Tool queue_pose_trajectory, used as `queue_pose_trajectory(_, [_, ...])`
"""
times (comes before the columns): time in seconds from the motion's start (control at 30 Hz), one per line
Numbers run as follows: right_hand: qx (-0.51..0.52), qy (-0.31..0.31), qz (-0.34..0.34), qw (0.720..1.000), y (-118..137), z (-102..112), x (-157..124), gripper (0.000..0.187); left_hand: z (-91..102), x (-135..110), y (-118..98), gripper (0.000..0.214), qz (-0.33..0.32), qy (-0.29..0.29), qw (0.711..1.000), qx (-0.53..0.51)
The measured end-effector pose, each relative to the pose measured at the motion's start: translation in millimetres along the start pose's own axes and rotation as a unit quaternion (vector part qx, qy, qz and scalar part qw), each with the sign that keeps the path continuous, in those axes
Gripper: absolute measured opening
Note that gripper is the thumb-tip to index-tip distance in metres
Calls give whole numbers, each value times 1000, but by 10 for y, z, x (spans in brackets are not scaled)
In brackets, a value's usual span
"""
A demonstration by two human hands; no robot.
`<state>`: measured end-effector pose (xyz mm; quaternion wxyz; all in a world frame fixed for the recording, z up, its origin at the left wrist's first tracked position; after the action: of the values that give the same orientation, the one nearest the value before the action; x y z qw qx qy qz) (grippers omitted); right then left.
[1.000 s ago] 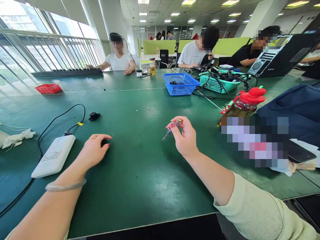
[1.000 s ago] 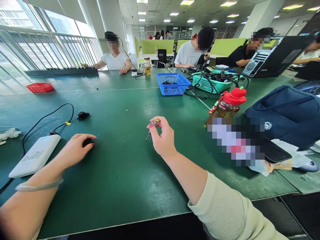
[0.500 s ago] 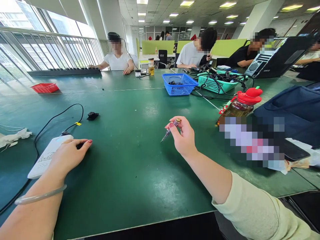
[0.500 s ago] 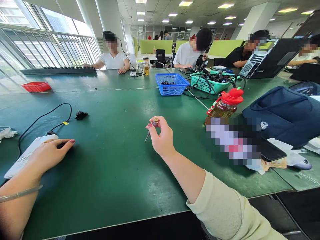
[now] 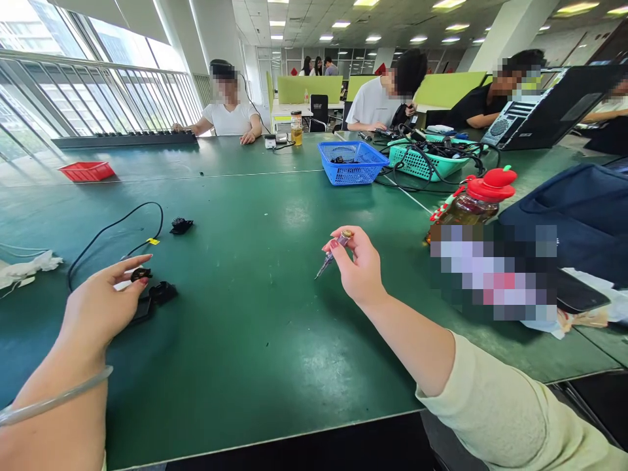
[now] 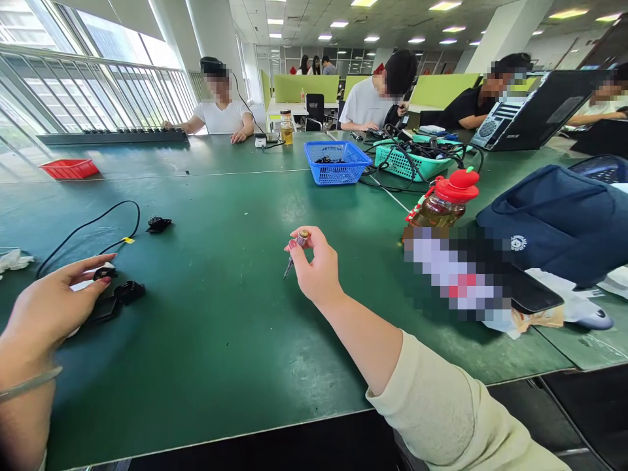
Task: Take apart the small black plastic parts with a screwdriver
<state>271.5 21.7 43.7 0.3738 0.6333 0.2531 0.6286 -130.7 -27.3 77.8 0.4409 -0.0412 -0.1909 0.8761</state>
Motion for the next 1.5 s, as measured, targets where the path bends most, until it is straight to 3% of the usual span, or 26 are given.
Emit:
queue_pose_trajectory(0.23, [-2, 4, -3, 1000, -1, -5, -5, 14, -79, 28, 49, 54, -51, 43, 998, 8])
queue_pose_trajectory(0.4, [-5, 4, -10, 1000, 3, 3, -5, 14, -86, 24, 33, 51, -84, 23, 995, 57])
queue_pose_trajectory(0.57, [-6, 7, -9, 1000, -5, 3, -7, 13, -66, 20, 41, 49, -65, 14, 997, 41])
queue_pose_trajectory(0.73, [-3, 7, -4, 1000, -18, -1, -11, 12, -70, 29, 46, 53, -88, 6, 995, 43])
queue_pose_trajectory(0.83, [-8, 7, -9, 1000, -32, 1, -13, 13, -81, 42, 58, 52, -60, 17, 996, 69])
queue_pose_trajectory(1.03, [-8, 8, -5, 1000, -30, 6, -10, 13, -46, 56, 101, 45, 17, 33, 999, 12])
queue_pose_trajectory(1.13, [-9, 8, -5, 1000, -25, 4, -9, 12, -34, 53, 101, 43, 26, 30, 998, 46])
queue_pose_trajectory(1.37, [-3, 15, -5, 1000, -6, -9, -10, 16, -151, 102, 99, 59, -49, 32, 976, 208])
queue_pose_trajectory(1.5, [-9, 17, -7, 1000, -5, -9, -10, 16, -163, 107, 116, 65, -51, 26, 964, 259])
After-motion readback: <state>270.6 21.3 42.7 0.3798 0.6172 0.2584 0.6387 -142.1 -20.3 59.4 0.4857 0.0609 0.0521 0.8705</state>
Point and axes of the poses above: each hand's wrist, its own x-axis towards the middle knuckle, its own z-axis out of the back of the hand, y = z × x, the point moved 5 cm from there along x, towards the middle knuckle, and after that the axes turned 6 degrees about z, right-handed, at the moved point
